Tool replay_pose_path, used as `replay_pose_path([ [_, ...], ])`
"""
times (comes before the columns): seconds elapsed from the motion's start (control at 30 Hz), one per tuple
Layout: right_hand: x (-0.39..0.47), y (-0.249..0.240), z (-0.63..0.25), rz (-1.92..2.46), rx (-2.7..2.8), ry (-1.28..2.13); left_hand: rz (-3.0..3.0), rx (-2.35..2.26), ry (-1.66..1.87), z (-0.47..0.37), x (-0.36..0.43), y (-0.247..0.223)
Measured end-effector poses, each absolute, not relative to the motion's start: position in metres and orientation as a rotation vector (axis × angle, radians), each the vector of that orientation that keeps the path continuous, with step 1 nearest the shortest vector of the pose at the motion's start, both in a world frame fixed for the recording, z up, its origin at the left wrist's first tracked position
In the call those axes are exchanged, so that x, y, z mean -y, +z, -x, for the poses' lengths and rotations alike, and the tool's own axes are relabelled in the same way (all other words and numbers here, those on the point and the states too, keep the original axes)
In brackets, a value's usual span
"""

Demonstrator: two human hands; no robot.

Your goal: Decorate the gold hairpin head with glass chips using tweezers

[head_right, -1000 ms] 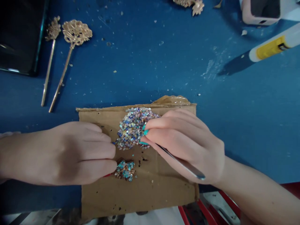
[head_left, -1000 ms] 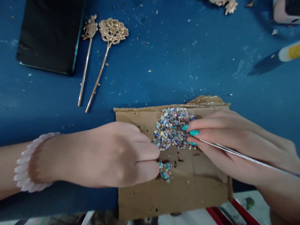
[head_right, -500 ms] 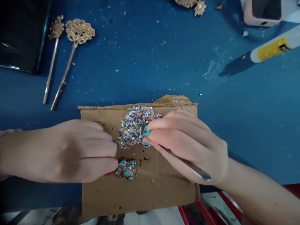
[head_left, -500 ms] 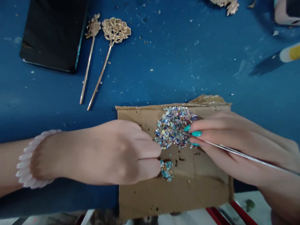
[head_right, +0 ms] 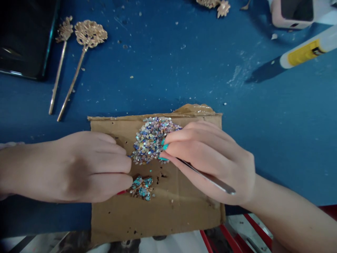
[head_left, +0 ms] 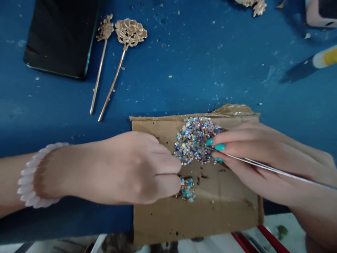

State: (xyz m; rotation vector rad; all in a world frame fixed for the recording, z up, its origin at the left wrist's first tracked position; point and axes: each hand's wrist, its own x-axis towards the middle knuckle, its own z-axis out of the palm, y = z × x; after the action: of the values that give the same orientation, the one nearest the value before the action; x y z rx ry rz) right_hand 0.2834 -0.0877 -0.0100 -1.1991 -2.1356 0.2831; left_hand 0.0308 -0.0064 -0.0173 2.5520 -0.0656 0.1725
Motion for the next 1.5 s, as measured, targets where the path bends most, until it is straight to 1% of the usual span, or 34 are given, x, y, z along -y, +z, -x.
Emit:
replay_pose_path([
  [0.5, 0.091, 0.000, -0.285, 1.326, 2.271, 0.338, -2.542, 0.031, 0.200, -0.031, 0.009, -0.021],
  [0.73, 0.088, -0.017, -0.285, 1.175, 2.157, 0.165, -2.560, 0.057, 0.188, -0.029, 0.008, -0.019],
  [0.93, 0.084, -0.015, -0.285, 1.168, 2.163, 0.238, -2.566, 0.074, 0.191, -0.031, 0.007, -0.019],
  [1.1, 0.086, -0.016, -0.286, 1.219, 2.169, 0.383, -2.585, 0.078, 0.236, -0.031, 0.006, -0.020],
  [1.3, 0.081, -0.005, -0.285, 1.160, 2.221, 0.455, -2.589, 0.067, 0.229, -0.032, 0.007, -0.021],
  [1.5, 0.087, -0.001, -0.286, 1.251, 2.262, 0.453, -2.610, 0.084, 0.237, -0.031, 0.007, -0.020],
])
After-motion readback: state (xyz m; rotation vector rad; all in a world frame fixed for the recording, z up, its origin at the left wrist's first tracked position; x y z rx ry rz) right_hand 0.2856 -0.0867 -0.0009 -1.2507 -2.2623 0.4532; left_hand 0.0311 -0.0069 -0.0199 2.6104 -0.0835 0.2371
